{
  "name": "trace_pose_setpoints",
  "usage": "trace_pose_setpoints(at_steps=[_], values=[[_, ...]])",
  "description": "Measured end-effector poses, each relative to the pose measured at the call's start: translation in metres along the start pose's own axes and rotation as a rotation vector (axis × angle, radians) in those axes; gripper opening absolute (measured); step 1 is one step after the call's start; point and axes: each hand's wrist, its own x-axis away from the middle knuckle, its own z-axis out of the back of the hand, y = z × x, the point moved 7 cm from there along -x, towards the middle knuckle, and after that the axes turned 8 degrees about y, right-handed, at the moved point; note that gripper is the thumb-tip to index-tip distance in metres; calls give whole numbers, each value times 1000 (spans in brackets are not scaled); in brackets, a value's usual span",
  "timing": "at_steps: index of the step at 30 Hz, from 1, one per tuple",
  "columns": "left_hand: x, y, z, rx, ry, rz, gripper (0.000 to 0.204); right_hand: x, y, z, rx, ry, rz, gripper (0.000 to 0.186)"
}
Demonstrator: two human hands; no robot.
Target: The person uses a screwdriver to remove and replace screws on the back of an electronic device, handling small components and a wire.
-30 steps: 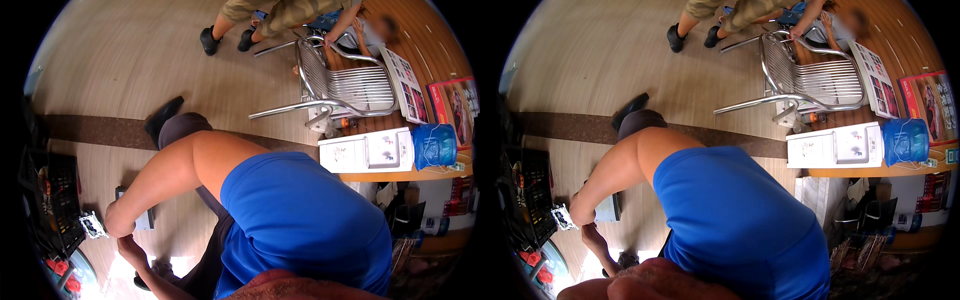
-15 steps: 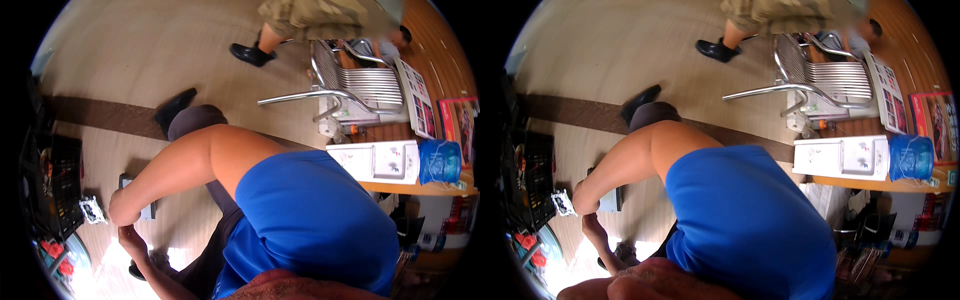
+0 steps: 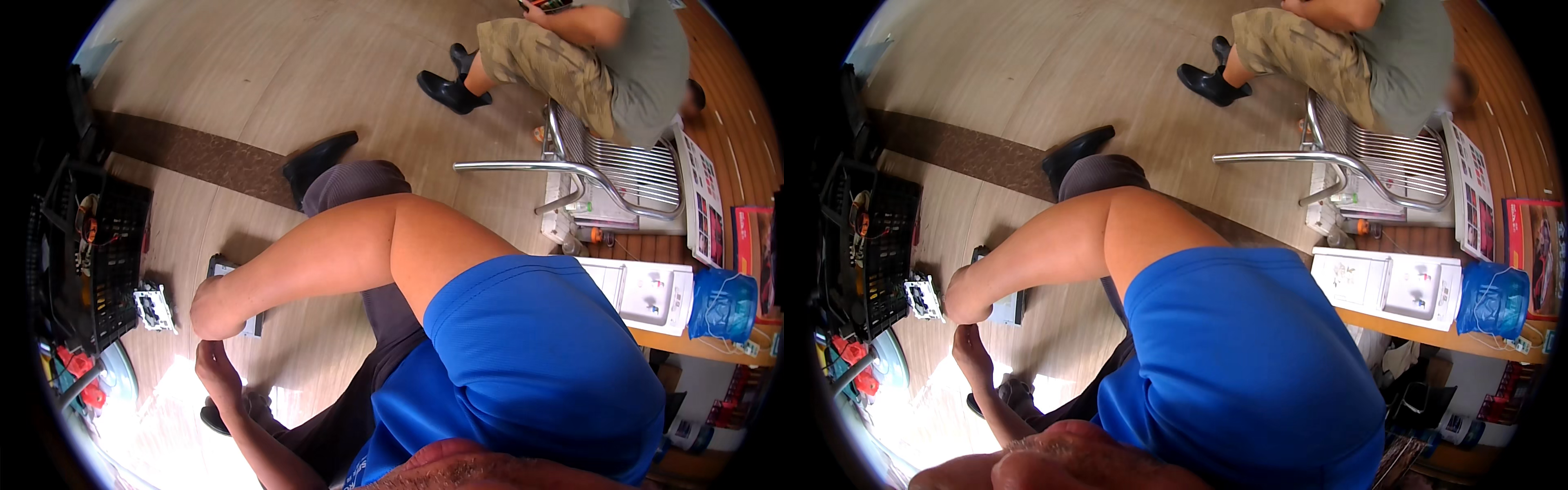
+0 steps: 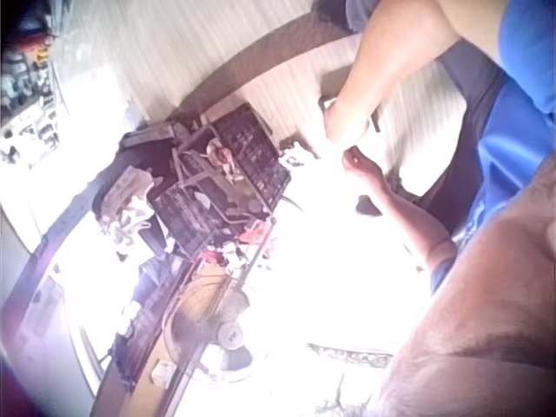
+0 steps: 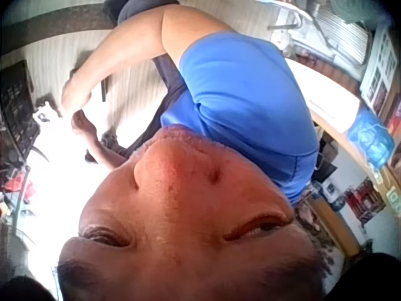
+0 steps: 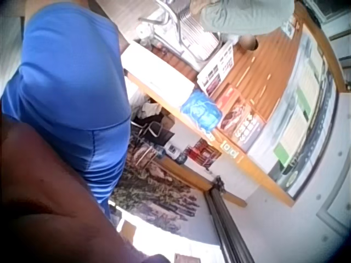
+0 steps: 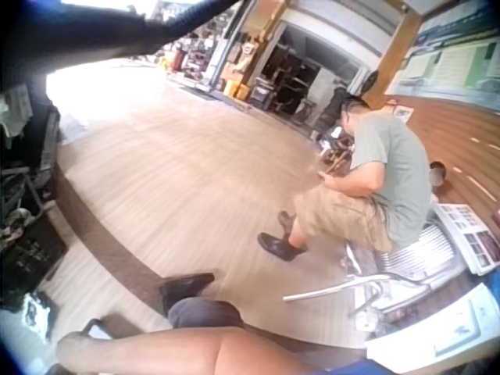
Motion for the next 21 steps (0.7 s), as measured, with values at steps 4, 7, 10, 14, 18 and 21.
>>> trace_pose_setpoints(at_steps=[4,7,10,14,18,21], values=[[2,5,-1,34,6,-32,14,1,0,-4,20,-45,-2,18],[2,5,-4,34,14,-37,14,1,0,-6,29,-49,12,18],[3,4,-7,33,28,-56,15,1,0,-8,17,-19,15,18],[3,2,-7,36,41,-64,16,0,0,-8,18,-9,19,18],[1,-3,-7,48,-1,9,14,1,3,-4,8,7,1,17],[-1,-5,-7,46,-3,28,14,2,3,-1,0,23,1,17]])
